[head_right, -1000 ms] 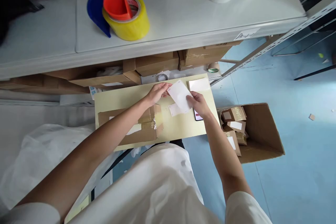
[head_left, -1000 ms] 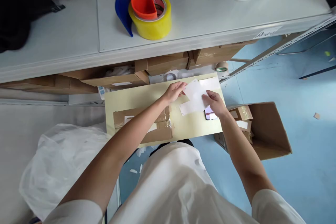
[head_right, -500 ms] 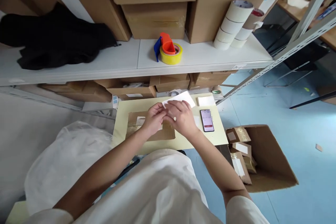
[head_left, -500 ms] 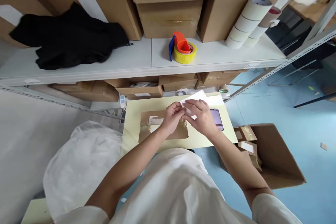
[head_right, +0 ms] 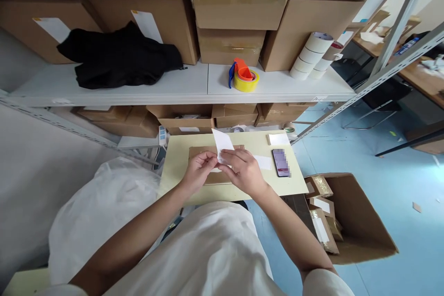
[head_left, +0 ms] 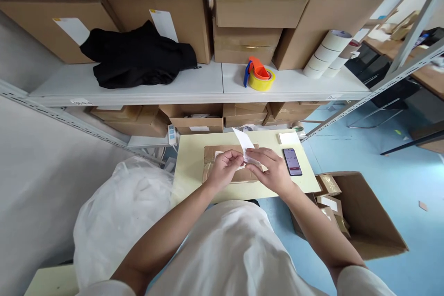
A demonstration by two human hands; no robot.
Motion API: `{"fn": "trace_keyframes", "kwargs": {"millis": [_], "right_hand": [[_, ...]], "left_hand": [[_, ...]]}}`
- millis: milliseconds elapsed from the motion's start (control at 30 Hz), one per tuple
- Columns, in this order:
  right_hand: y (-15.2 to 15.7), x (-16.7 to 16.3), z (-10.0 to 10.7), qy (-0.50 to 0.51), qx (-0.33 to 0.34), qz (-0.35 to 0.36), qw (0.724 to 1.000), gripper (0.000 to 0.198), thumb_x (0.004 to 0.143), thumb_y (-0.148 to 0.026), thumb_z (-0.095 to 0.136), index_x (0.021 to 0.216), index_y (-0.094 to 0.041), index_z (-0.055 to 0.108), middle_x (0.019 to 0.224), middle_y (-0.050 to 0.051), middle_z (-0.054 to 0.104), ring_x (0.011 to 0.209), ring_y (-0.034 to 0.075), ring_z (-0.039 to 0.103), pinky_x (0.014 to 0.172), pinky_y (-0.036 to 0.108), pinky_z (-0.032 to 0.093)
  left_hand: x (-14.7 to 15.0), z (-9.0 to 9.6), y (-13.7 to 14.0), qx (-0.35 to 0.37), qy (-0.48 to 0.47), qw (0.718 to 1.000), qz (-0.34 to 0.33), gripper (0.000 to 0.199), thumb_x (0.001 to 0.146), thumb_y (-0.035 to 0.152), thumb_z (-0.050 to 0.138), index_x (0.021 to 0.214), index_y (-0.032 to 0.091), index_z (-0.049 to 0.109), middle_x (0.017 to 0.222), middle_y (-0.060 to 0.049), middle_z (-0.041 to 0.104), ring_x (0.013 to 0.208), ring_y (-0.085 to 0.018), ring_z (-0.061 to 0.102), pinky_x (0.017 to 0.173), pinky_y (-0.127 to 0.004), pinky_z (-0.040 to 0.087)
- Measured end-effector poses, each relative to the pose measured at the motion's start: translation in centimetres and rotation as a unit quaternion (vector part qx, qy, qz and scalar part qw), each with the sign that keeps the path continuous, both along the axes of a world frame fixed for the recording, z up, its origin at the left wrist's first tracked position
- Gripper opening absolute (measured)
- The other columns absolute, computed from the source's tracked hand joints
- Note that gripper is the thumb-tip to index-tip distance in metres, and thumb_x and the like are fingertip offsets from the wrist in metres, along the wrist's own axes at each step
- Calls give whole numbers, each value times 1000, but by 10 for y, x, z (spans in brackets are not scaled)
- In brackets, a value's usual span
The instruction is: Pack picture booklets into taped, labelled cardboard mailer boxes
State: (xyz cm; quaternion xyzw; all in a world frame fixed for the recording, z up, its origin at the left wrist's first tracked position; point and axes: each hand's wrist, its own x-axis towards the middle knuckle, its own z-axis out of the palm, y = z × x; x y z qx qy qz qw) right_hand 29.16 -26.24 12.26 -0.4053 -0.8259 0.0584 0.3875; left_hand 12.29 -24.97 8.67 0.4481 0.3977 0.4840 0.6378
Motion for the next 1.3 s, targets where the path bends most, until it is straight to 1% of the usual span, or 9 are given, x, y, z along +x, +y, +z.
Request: {"fn": "trace_keyframes", "kwargs": {"millis": [100, 200, 533, 600, 733, 867, 1000, 1167, 1300], "right_hand": [[-9, -13, 4, 31, -9, -31, 999, 17, 88, -26, 58, 102, -26, 68, 97, 5, 75, 83, 19, 70, 79, 35, 56], [-16, -19, 6, 42, -19, -54, 997, 17, 89, -25, 57, 100, -27, 70, 91, 3, 75, 81, 19, 70, 79, 35, 56], [-28, -20, 4, 62, -36, -41, 997, 18, 89, -23, 58, 101, -26, 70, 91, 3, 75, 80, 18, 70, 76, 32, 57], [-30, -20, 2, 55, -29, -37, 997, 18, 89, -22, 58, 101, -25, 70, 93, 3, 75, 82, 18, 70, 77, 32, 57], [-32, -20, -1, 30, 16, -48, 998, 18, 88, -19, 58, 102, -21, 69, 95, 6, 75, 83, 19, 70, 80, 33, 57], [-35, -18, 0, 0, 47, -61, 997, 17, 88, -18, 58, 100, -20, 69, 94, 6, 75, 81, 18, 70, 79, 33, 56], [-38, -14, 4, -36, 64, -70, 995, 16, 89, -19, 58, 99, -21, 70, 93, 5, 76, 77, 17, 70, 78, 32, 56], [-40, -10, 5, -54, 72, -65, 994, 16, 89, -19, 57, 98, -22, 71, 94, 4, 76, 77, 16, 70, 79, 32, 55], [-40, -10, 3, -36, 46, -65, 996, 17, 89, -21, 58, 99, -21, 71, 95, 6, 75, 79, 17, 70, 78, 32, 56]], "left_hand": [[-5, -4, -5, 26, -3, 1000, -10, 28, 75, 46, 69, 80, 18, 68, 79, -2, 68, 74, -14, 63, 77, -30, 53], [-8, -6, -10, 37, -12, 999, -30, 26, 76, 43, 69, 86, 19, 70, 86, -4, 70, 78, -15, 65, 79, -30, 53], [-12, -4, -15, 95, 29, 994, -40, 24, 81, 41, 64, 79, 18, 69, 80, -3, 70, 77, -14, 64, 76, -27, 52], [-11, -3, -18, 101, 36, 994, -33, 24, 82, 41, 63, 80, 18, 69, 80, -2, 70, 77, -14, 64, 75, -27, 52], [-8, 2, -25, 100, 41, 994, -13, 27, 83, 43, 61, 82, 17, 66, 80, -3, 68, 77, -14, 63, 74, -27, 51], [-6, 5, -29, 96, 30, 994, -31, 28, 81, 44, 63, 84, 17, 65, 81, -3, 67, 76, -14, 63, 73, -26, 52], [-5, 7, -29, 115, 39, 992, -46, 25, 83, 42, 62, 83, 17, 64, 83, -4, 68, 77, -14, 63, 73, -26, 51], [-2, 9, -29, 139, 67, 987, -53, 24, 86, 40, 57, 81, 17, 62, 80, -4, 67, 75, -14, 63, 70, -25, 51], [1, 8, -31, 149, 99, 983, -32, 24, 88, 40, 54, 82, 17, 61, 79, -4, 65, 73, -14, 62, 68, -26, 50]]}}
